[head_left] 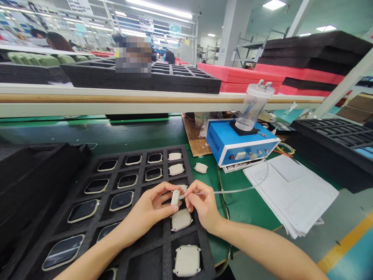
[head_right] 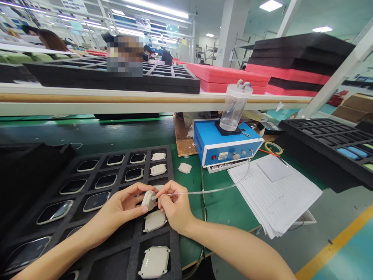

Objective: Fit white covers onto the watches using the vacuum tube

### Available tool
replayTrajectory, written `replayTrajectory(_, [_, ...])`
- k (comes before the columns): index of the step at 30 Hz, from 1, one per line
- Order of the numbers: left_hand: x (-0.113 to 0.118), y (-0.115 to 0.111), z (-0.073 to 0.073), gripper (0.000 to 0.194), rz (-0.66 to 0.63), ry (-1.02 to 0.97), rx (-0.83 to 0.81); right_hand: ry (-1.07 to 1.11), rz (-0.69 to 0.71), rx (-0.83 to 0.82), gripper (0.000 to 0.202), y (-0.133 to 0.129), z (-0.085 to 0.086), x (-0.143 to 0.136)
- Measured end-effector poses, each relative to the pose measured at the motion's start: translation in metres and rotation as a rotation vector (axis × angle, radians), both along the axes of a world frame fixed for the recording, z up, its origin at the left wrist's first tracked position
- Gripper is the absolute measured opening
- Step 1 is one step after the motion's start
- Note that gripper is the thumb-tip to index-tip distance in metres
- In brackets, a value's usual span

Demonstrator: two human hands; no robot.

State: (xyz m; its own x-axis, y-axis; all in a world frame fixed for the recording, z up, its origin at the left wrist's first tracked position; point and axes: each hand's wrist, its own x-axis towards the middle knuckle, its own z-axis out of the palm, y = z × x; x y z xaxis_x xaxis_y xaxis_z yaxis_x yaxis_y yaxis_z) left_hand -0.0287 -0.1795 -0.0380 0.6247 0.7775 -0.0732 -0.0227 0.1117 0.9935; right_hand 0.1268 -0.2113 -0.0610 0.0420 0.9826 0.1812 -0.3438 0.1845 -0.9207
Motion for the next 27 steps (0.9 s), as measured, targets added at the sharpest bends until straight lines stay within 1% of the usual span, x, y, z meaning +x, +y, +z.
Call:
replayTrajectory(11, [0.0013, -0.0002, 0.0017, 0.028, 0.005, 0.005, -0.004, -0.001, -0.004, -0.005, 0.005, -0.001, 0.0, 0.0003])
replayTrajectory(19, [0.0002, 0.0012, -0.0011, 0.029, -0.002, -0.001, 0.015, 0.001, -0.004, -0.008, 0.005, -0.0006, 0.0012, -0.0002])
replayTrajectory(27, [0.0003, -0.0001, 0.0005, 0.029, 0.005, 0.007, 0.021, -0.004, -0.005, -0.006, 0.005, -0.0005, 0.0011, 0.0])
